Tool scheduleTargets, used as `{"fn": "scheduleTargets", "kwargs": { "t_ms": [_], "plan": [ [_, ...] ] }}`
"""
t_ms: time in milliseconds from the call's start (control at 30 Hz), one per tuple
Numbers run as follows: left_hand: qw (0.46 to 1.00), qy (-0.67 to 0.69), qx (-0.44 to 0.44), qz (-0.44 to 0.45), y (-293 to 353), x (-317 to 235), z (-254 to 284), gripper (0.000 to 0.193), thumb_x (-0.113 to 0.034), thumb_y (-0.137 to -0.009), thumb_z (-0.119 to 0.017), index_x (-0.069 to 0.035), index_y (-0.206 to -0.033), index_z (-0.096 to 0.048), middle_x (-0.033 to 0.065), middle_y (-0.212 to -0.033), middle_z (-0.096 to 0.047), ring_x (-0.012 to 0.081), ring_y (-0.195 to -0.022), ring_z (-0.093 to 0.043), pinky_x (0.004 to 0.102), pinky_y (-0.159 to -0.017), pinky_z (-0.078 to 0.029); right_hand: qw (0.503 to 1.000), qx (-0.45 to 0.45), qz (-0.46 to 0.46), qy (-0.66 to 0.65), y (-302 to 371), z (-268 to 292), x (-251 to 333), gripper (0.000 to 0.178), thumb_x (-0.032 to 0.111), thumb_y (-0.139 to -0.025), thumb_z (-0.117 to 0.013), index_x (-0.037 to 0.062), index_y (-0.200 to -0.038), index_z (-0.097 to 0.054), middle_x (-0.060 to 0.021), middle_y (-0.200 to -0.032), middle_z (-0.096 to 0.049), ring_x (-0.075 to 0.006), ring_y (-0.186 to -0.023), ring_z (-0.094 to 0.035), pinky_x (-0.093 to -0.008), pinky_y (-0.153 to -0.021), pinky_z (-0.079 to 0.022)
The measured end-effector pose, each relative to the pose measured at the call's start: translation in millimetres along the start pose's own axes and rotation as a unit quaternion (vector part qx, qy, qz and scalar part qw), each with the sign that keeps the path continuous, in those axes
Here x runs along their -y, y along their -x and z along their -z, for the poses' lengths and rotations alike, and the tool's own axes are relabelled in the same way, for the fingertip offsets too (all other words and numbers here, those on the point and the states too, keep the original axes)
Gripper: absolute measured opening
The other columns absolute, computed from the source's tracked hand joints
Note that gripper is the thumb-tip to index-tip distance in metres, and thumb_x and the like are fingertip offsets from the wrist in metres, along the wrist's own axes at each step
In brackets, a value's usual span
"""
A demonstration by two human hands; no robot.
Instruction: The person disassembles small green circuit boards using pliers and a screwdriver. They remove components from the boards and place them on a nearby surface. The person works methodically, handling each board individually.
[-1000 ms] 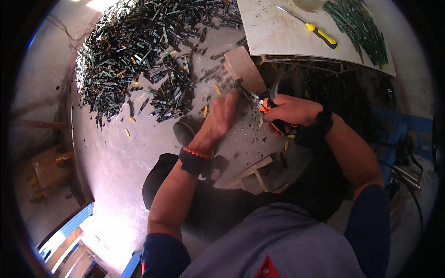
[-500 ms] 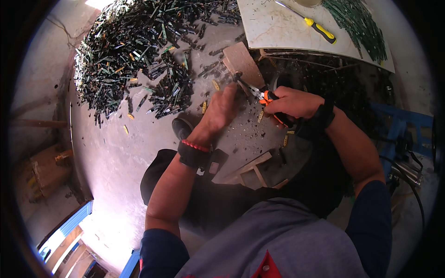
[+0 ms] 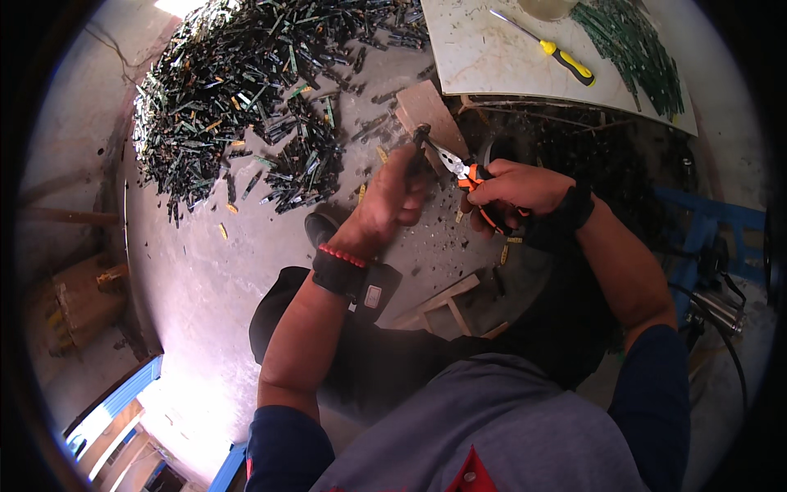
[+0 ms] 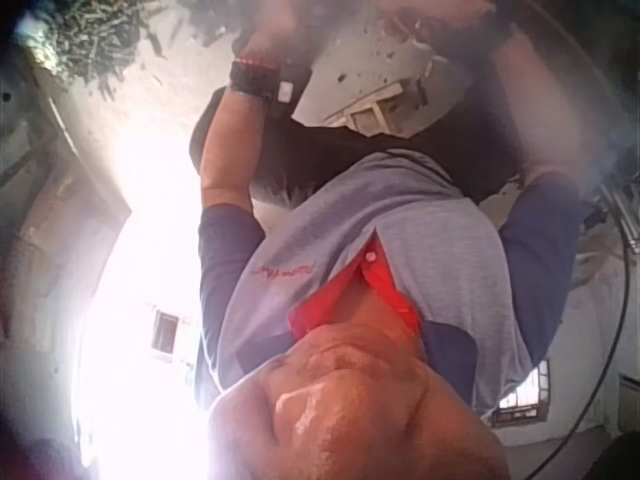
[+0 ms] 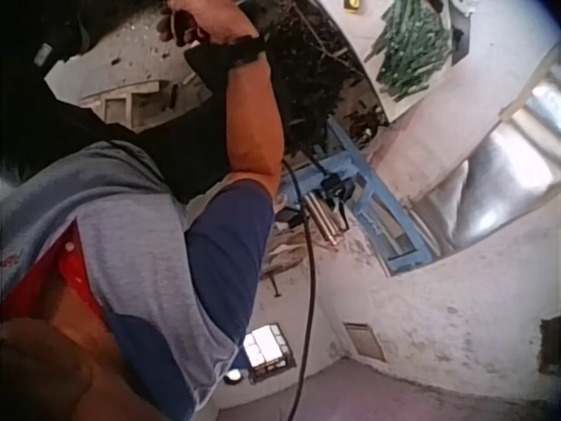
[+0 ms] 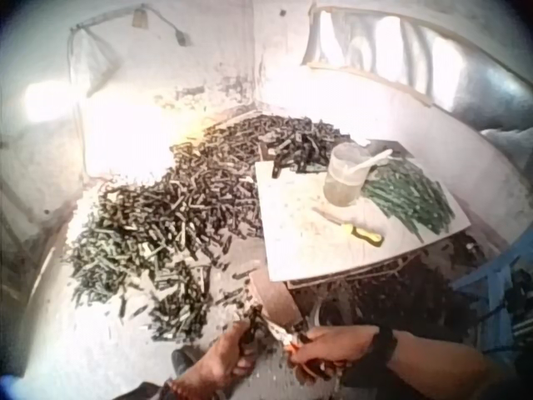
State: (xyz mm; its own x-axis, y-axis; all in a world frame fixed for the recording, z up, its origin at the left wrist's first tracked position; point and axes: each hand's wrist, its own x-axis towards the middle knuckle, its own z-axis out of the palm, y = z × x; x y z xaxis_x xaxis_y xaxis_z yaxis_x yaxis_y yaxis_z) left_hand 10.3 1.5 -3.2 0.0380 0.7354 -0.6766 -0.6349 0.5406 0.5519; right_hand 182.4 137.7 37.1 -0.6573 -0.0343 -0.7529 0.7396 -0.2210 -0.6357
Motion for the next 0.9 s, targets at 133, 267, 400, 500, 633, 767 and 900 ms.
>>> {"fn": "scheduleTargets", "kwargs": {
  "t_ms": [133,267,400,500,633,767,900],
  "plan": [
    [0.999,0.032,0.021,0.020,-1,-1,3,0.050,-0.056,-0.094,-0.034,-0.016,-0.063,-0.035,-0.0063,-0.052,-0.026,0.0073,-0.042,-0.017,0.0234,-0.038,-0.013,1.000,-0.002,0.001,-0.021,-1,0,0,0.026,0.021,-0.087,-0.052,-0.0014,-0.094,-0.062,-0.0095,-0.074,-0.068,-0.0091,-0.046,-0.052,-0.0220,-0.043,-0.040],
    [0.995,0.077,0.044,0.052,-2,-4,6,0.051,-0.055,-0.094,-0.034,-0.016,-0.062,-0.035,-0.0062,-0.050,-0.025,0.0076,-0.040,-0.016,0.0232,-0.036,-0.014,1.000,0.010,0.011,-0.025,-1,-1,1,0.025,0.020,-0.087,-0.051,-0.0019,-0.096,-0.062,-0.0106,-0.076,-0.068,-0.0100,-0.049,-0.054,-0.0215,-0.044,-0.041],
    [0.988,0.120,0.068,0.066,-3,-4,8,0.051,-0.054,-0.094,-0.034,-0.016,-0.061,-0.035,-0.0061,-0.049,-0.025,0.0079,-0.038,-0.016,0.0231,-0.034,-0.015,0.999,0.018,0.015,-0.037,-2,-2,-2,0.026,0.018,-0.087,-0.051,-0.0026,-0.099,-0.061,-0.0114,-0.079,-0.068,-0.0114,-0.054,-0.058,-0.0219,-0.047,-0.045],
    [0.990,0.109,0.069,0.055,-3,-1,9,0.051,-0.055,-0.094,-0.034,-0.015,-0.061,-0.035,-0.0061,-0.049,-0.025,0.0079,-0.039,-0.017,0.0231,-0.034,-0.015,0.999,0.008,0.000,-0.048,0,-4,0,0.026,0.017,-0.087,-0.051,-0.0031,-0.100,-0.060,-0.0116,-0.081,-0.069,-0.0123,-0.057,-0.061,-0.0224,-0.049,-0.047],
    [0.995,0.065,0.055,0.046,-4,5,12,0.052,-0.056,-0.094,-0.033,-0.016,-0.062,-0.036,-0.0061,-0.050,-0.025,0.0077,-0.040,-0.017,0.0235,-0.035,-0.013,0.999,0.003,-0.033,-0.039,1,-4,0,0.023,0.020,-0.085,-0.053,0.0000,-0.094,-0.060,-0.0095,-0.079,-0.068,-0.0124,-0.065,-0.064,-0.0256,-0.052,-0.050],
    [0.999,0.019,0.032,0.017,1,4,7,0.052,-0.056,-0.094,-0.034,-0.015,-0.063,-0.038,-0.0057,-0.051,-0.028,0.0076,-0.041,-0.019,0.0237,-0.037,-0.013,0.999,-0.008,-0.038,-0.034,0,-5,-1,0.021,0.020,-0.084,-0.055,0.0009,-0.092,-0.060,-0.0088,-0.077,-0.068,-0.0122,-0.063,-0.062,-0.0262,-0.051,-0.050],
    [0.996,-0.067,0.013,-0.055,4,10,7,0.052,-0.057,-0.095,-0.035,-0.015,-0.064,-0.039,-0.0047,-0.052,-0.031,0.0078,-0.043,-0.022,0.0241,-0.040,-0.017,0.998,-0.026,-0.046,-0.023,0,-7,-1,0.019,0.020,-0.083,-0.056,0.0019,-0.086,-0.060,-0.0083,-0.075,-0.068,-0.0121,-0.060,-0.060,-0.0273,-0.050,-0.051]
  ]
}}
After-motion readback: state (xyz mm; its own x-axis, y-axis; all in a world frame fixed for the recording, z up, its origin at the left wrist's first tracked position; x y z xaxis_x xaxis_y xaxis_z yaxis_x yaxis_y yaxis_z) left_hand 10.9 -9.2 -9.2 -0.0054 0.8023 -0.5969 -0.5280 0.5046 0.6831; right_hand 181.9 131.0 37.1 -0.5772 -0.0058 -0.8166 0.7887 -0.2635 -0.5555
